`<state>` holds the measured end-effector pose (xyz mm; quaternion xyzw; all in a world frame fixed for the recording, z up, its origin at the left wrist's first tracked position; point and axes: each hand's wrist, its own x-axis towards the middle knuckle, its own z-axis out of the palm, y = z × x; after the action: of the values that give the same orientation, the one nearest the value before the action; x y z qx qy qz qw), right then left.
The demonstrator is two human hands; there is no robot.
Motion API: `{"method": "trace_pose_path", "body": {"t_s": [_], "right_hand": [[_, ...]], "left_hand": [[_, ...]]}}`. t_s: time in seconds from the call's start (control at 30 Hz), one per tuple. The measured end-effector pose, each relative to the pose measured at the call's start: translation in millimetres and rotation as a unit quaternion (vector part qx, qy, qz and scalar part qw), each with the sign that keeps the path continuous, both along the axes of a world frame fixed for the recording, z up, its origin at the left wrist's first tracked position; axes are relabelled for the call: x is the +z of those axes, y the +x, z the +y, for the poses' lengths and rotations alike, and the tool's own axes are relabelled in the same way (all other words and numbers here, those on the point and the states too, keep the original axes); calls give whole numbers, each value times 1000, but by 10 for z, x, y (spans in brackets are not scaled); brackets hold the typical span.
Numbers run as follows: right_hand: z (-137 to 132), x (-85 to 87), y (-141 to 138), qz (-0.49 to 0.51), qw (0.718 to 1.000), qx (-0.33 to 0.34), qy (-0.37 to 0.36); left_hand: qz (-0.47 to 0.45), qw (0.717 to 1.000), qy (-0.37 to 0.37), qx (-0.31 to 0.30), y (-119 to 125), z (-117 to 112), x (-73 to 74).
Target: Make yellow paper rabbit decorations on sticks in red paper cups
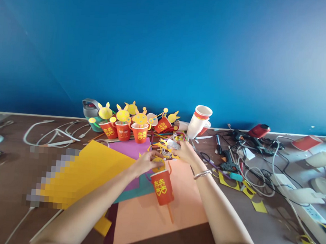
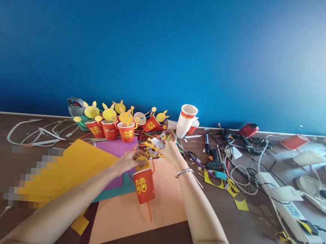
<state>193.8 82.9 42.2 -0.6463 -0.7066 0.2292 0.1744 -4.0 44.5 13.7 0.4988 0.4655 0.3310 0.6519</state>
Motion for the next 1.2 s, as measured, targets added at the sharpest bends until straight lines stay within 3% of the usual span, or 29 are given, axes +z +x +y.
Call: {"method": "trace_pose_path", "body": {"t_s": [0.2, 0.37, 0.57, 0.73, 0.93, 1.07, 1.13, 1.2], "right_hand": [[-152, -72, -218, -66, 992, 98, 49], [-216, -116, -290, -117, 987, 93, 51], [-260, -61, -337, -182, 982, 37, 15], [-323, 3, -426, -187, 982, 5, 2], [-328, -41, -474, -178, 984, 6, 16], [-243, -36, -392, -94, 995, -4, 16], [-203, -14, -361, 44, 999, -15, 1], [-191, 15, -367, 219, 975, -18, -26]], "left_hand": [[-52, 990, 68, 109, -20, 63, -37], [-12, 976, 149, 156, -94, 140, -122], [166, 945, 256, 120, -139, 168, -208], [187, 936, 280, 102, -126, 149, -222], [202, 932, 284, 99, -124, 142, -250], [158, 946, 255, 123, -127, 160, -220], [120, 958, 226, 131, -116, 164, -179], [60, 974, 183, 118, -94, 149, -127]]}}
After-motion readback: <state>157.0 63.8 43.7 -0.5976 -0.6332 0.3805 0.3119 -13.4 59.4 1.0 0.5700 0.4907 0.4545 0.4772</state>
